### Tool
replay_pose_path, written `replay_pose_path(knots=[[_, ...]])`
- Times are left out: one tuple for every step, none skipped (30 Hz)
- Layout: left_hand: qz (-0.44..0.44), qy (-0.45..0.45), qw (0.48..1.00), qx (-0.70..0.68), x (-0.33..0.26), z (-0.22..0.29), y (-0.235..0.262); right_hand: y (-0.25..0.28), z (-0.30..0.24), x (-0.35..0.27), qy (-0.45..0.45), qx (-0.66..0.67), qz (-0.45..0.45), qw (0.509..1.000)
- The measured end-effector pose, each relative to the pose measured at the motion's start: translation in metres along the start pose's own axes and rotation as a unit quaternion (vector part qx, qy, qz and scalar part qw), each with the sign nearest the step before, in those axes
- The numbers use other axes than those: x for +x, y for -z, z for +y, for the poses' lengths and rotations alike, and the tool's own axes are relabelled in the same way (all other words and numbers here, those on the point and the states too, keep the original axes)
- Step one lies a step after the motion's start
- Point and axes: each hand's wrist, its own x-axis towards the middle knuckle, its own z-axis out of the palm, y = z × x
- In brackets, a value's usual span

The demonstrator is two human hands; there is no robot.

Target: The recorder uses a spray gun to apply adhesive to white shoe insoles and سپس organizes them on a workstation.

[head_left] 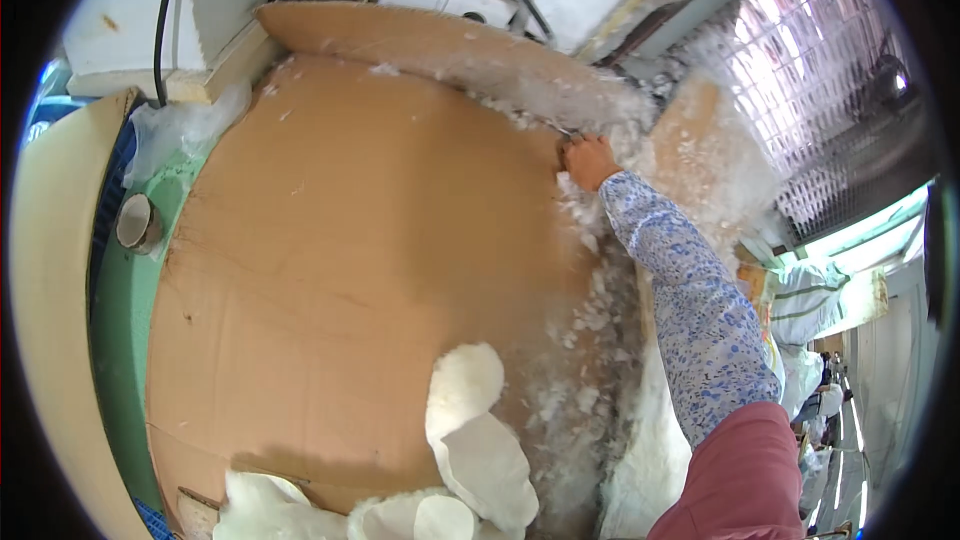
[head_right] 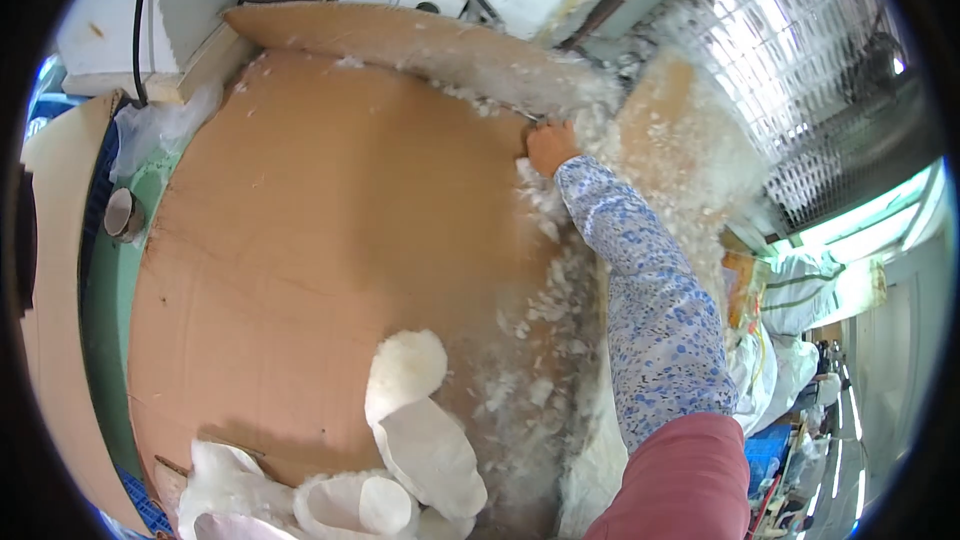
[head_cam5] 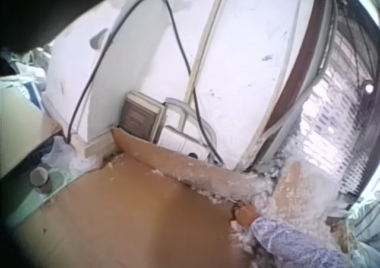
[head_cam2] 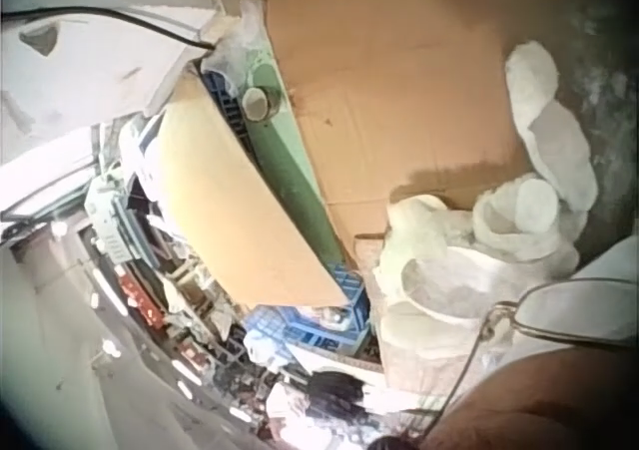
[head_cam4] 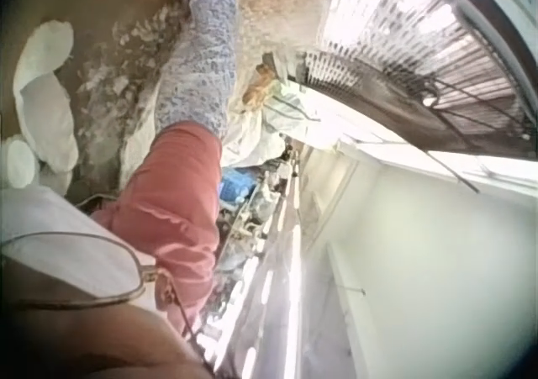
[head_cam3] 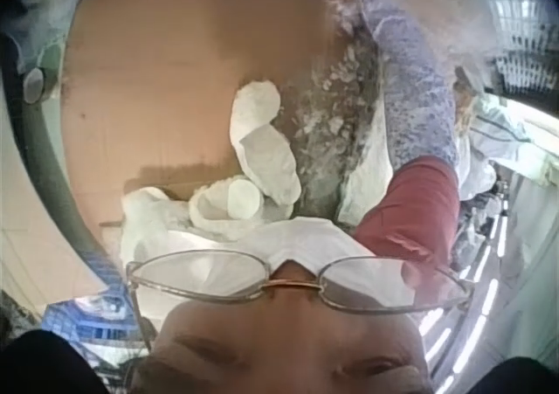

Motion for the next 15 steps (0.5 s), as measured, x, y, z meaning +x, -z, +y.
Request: replay_pose_path(knots=[[-0.01, 0.001, 1.0, -0.003, -0.002, 0.005, -0.007, 0.014, 0.008, -0.017, -0.014, -0.008, -0.099, 0.995], [-0.018, 0.001, 1.0, -0.004, -0.006, 0.011, -0.013, 0.026, 0.009, -0.029, -0.015, 0.066, -0.037, 0.997], [-0.03, 0.001, 1.0, -0.006, -0.009, 0.018, -0.02, 0.04, 0.01, -0.037, -0.025, 0.065, -0.036, 0.997], [-0.039, 0.001, 0.999, -0.003, -0.013, 0.028, -0.025, 0.051, 0.004, -0.042, -0.008, 0.12, 0.022, 0.993], [-0.044, -0.002, 0.999, 0.003, -0.018, 0.039, -0.028, 0.062, -0.002, -0.048, 0.011, 0.175, 0.082, 0.981], [-0.049, -0.005, 0.999, 0.008, -0.024, 0.051, -0.031, 0.072, -0.003, -0.052, 0.007, 0.183, 0.082, 0.98], [-0.048, -0.004, 0.999, 0.015, -0.037, 0.061, -0.033, 0.079, -0.001, -0.057, -0.001, 0.215, 0.085, 0.973], [-0.044, -0.004, 0.999, 0.023, -0.052, 0.073, -0.032, 0.085, 0.0, -0.061, -0.007, 0.249, 0.086, 0.965], [-0.036, 0.001, 0.999, 0.032, -0.073, 0.086, -0.027, 0.089, 0.017, -0.067, 0.036, 0.239, 0.153, 0.958], [-0.021, 0.003, 0.999, 0.047, -0.097, 0.104, -0.018, 0.089, 0.027, -0.078, 0.081, 0.235, 0.218, 0.944], [0.01, -0.003, 0.997, 0.072, -0.124, 0.127, -0.002, 0.099, 0.006, -0.085, 0.058, 0.272, 0.217, 0.936], [0.041, -0.006, 0.995, 0.093, -0.154, 0.148, 0.011, 0.114, -0.011, -0.094, 0.035, 0.303, 0.212, 0.928], [0.071, -0.008, 0.991, 0.114, -0.184, 0.167, 0.022, 0.119, -0.034, -0.108, 0.049, 0.335, 0.192, 0.921], [0.1, -0.012, 0.986, 0.131, -0.215, 0.189, 0.028, 0.128, -0.057, -0.126, 0.068, 0.456, 0.1, 0.882], [0.135, -0.034, 0.979, 0.149, -0.244, 0.216, 0.033, 0.147, -0.091, -0.136, 0.098, 0.571, 0.012, 0.815]])
